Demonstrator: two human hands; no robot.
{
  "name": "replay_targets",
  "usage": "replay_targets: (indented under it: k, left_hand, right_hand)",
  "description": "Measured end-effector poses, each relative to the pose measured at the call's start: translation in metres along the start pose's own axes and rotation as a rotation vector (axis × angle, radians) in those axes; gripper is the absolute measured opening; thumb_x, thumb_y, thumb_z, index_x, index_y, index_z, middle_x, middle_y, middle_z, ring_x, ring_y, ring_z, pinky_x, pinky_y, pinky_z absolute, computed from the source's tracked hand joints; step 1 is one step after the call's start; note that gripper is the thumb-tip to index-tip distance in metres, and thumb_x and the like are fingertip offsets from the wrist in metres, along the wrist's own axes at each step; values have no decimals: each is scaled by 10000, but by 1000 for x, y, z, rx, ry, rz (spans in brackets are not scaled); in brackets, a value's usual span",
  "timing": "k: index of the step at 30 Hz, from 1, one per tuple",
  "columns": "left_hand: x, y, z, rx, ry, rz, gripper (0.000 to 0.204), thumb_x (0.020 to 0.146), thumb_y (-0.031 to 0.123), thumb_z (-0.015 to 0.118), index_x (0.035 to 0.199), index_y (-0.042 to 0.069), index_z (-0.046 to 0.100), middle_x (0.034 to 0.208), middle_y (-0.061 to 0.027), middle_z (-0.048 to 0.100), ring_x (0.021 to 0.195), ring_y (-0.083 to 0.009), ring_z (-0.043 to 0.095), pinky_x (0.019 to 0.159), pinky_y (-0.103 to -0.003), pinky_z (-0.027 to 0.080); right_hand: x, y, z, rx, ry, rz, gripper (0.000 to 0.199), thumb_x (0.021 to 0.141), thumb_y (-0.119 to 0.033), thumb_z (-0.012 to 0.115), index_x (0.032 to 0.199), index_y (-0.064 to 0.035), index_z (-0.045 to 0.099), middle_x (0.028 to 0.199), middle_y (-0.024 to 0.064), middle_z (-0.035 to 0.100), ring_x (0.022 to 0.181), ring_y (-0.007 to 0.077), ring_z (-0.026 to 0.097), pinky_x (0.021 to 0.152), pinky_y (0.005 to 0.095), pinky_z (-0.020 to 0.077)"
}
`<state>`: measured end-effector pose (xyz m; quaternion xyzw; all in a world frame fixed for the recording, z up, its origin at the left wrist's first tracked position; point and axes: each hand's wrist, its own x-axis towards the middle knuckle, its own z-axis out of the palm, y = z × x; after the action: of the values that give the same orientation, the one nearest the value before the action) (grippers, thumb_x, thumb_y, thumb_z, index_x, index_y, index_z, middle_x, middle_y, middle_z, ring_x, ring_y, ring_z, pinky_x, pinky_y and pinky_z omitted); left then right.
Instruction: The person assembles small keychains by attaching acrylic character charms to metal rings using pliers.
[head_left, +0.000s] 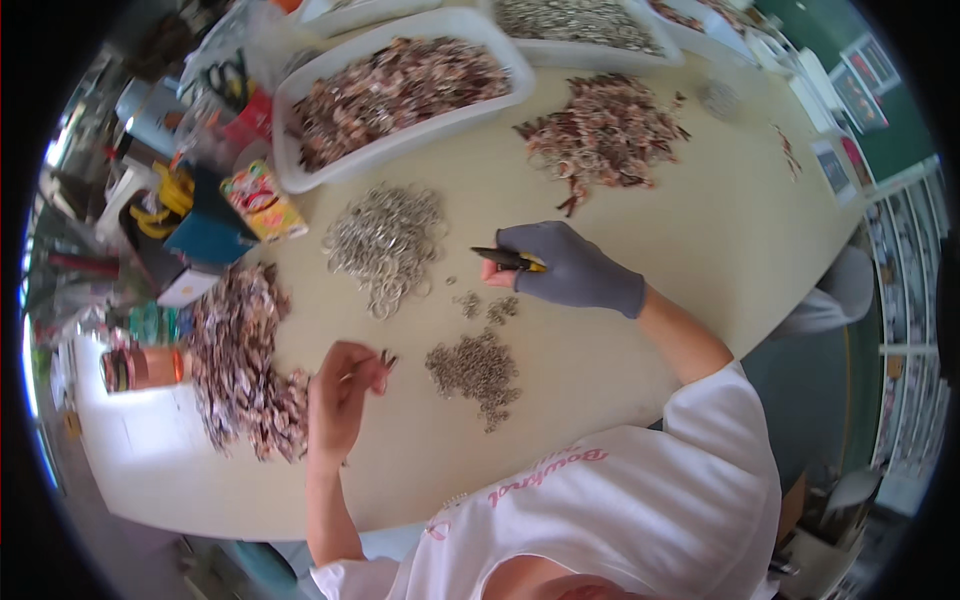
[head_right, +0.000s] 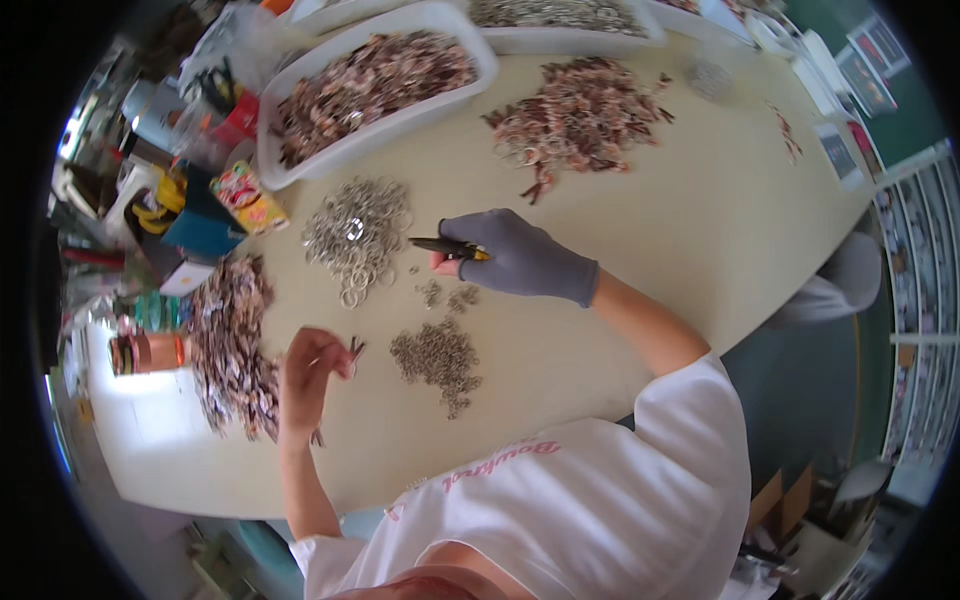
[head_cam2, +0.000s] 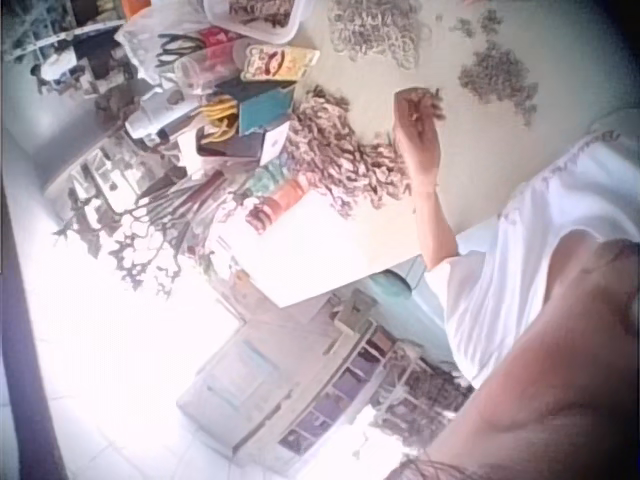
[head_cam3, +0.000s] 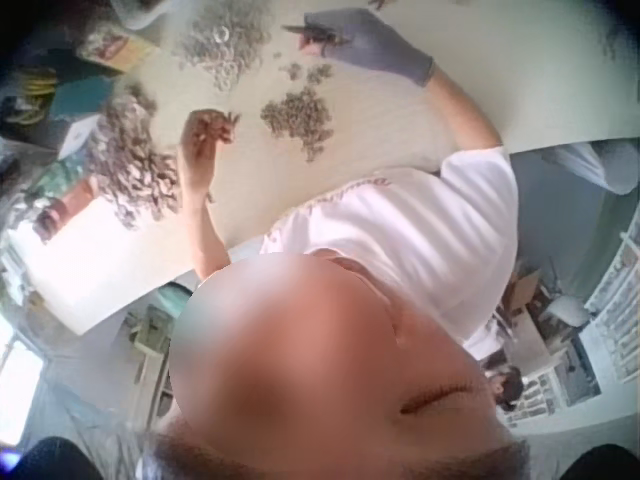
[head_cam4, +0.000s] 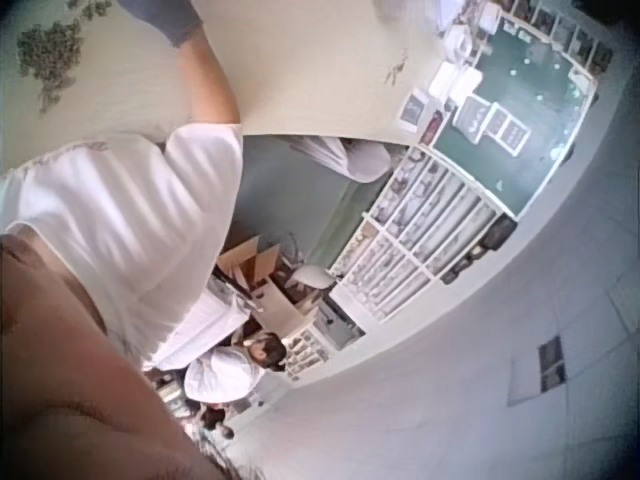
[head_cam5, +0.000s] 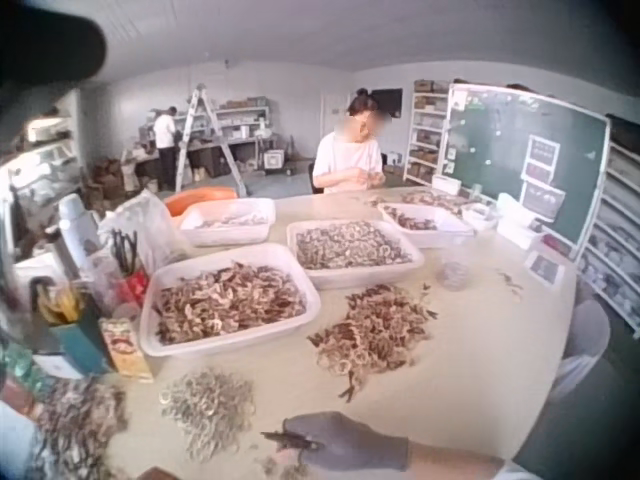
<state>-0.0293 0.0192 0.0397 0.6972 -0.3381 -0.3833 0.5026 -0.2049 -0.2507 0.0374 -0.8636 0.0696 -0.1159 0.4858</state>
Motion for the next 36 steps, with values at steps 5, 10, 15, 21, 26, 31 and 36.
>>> replay_targets:
  k: [5,10,15,21,26,31,36]
  left_hand:
    - [40,11,36,-425,-242,84,59,980,62,506,1016,18,491,875,-82,604,770,-134,565,713,-273,465]
    - [46,16,48,-414,-311,-17,76,990,80,496,1049,37,476,863,-48,603,745,-93,540,693,-245,450]
    - [41,4,58,-209,-242,164,118,981,88,505,1048,30,427,791,-46,610,780,-108,588,709,-275,464]
    - [37,10,61,-49,-157,260,188,952,97,568,1045,19,424,827,-115,644,736,-201,643,661,-329,481]
    - [38,8,61,49,-117,403,215,923,108,616,1006,20,438,797,-151,622,698,-329,624,611,-385,462]
    - [42,14,56,118,-179,377,204,906,94,633,966,30,449,772,-156,602,675,-354,601,598,-406,441]
    - [41,5,57,171,-61,577,117,921,65,592,954,19,490,734,-136,598,660,-319,610,591,-379,455]
  right_hand:
    - [11,-34,12,311,-110,102,107,867,-101,668,911,-5,646,744,31,633,734,71,583,668,283,473]
    - [14,-31,20,210,-170,159,99,855,-75,682,921,-14,641,758,5,614,752,62,569,711,230,469]
    - [13,-32,29,308,-82,227,222,841,-66,701,1019,-26,573,837,15,631,773,60,579,722,231,477]
    - [11,-33,26,305,-100,296,216,832,-29,697,980,-20,540,828,24,631,791,64,585,725,233,480]
    - [14,-36,23,367,-129,305,212,830,-29,698,971,-19,540,830,25,623,775,63,569,714,228,468]
    - [15,-30,19,274,-148,245,174,833,-45,700,931,-21,559,815,14,610,742,58,541,690,226,452]
    - [14,-28,23,230,-189,272,140,837,-75,695,904,-36,579,801,21,604,716,76,542,668,236,441]
